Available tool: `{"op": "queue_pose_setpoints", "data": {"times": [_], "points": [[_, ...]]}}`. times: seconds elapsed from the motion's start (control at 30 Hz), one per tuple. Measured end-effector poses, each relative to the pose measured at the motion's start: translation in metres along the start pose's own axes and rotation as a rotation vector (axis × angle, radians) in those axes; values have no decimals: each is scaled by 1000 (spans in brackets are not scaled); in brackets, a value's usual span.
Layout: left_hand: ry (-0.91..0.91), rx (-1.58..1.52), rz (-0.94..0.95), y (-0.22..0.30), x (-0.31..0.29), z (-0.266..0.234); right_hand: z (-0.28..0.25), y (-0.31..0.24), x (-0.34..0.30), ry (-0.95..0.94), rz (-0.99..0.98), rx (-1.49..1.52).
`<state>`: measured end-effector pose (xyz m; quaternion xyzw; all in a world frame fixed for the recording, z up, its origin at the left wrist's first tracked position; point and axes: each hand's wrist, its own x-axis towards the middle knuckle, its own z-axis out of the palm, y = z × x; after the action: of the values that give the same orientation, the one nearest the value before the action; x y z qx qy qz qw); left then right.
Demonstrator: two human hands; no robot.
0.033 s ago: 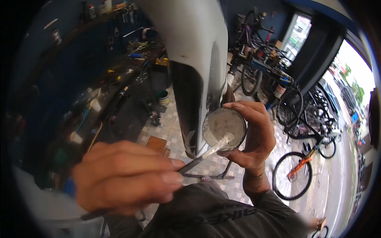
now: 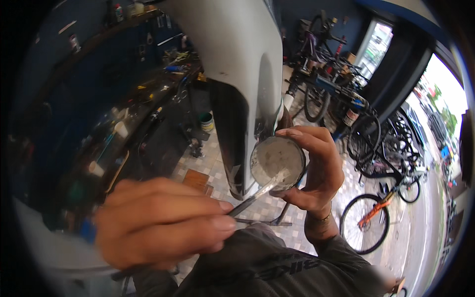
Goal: The person applies grease to a bicycle fork seal using a small brush, then inserts the seal into the fork tube and taps it into place with a hammer. The work is performed in a bicycle repair shop with other people present.
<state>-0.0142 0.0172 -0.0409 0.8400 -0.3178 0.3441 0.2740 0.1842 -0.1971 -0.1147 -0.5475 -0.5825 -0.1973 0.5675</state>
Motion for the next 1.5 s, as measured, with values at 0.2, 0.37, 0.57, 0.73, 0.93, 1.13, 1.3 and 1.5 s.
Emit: {"op": "queue_pose_setpoints", "data": {"times": [0.2, 0.37, 0.57, 0.73, 0.93, 1.13, 1.3, 1.5], "points": [[74, 305, -125, 12, 41, 69, -50, 44, 17, -214, -91, 62], [129, 461, -272, 35, 46, 105, -57, 62, 20, -324, -85, 221], [179, 541, -403, 84, 43, 104, -49, 81, 5, -296, -43, 397], [720, 1063, -196, 87, 41, 97, -45, 92, -8, -264, 24, 509], [462, 1625, 36, 39, 49, 50, -47, 94, -12, -259, 35, 490], [358, 1675, 279, 15, 48, 25, -53, 105, -18, -223, 33, 391], [400, 1698, 312, 3, 43, 16, -50, 99, -21, -197, 98, 400], [445, 1669, 342, -1, 44, 12, -48, 100, -21, -205, 123, 390]]}}
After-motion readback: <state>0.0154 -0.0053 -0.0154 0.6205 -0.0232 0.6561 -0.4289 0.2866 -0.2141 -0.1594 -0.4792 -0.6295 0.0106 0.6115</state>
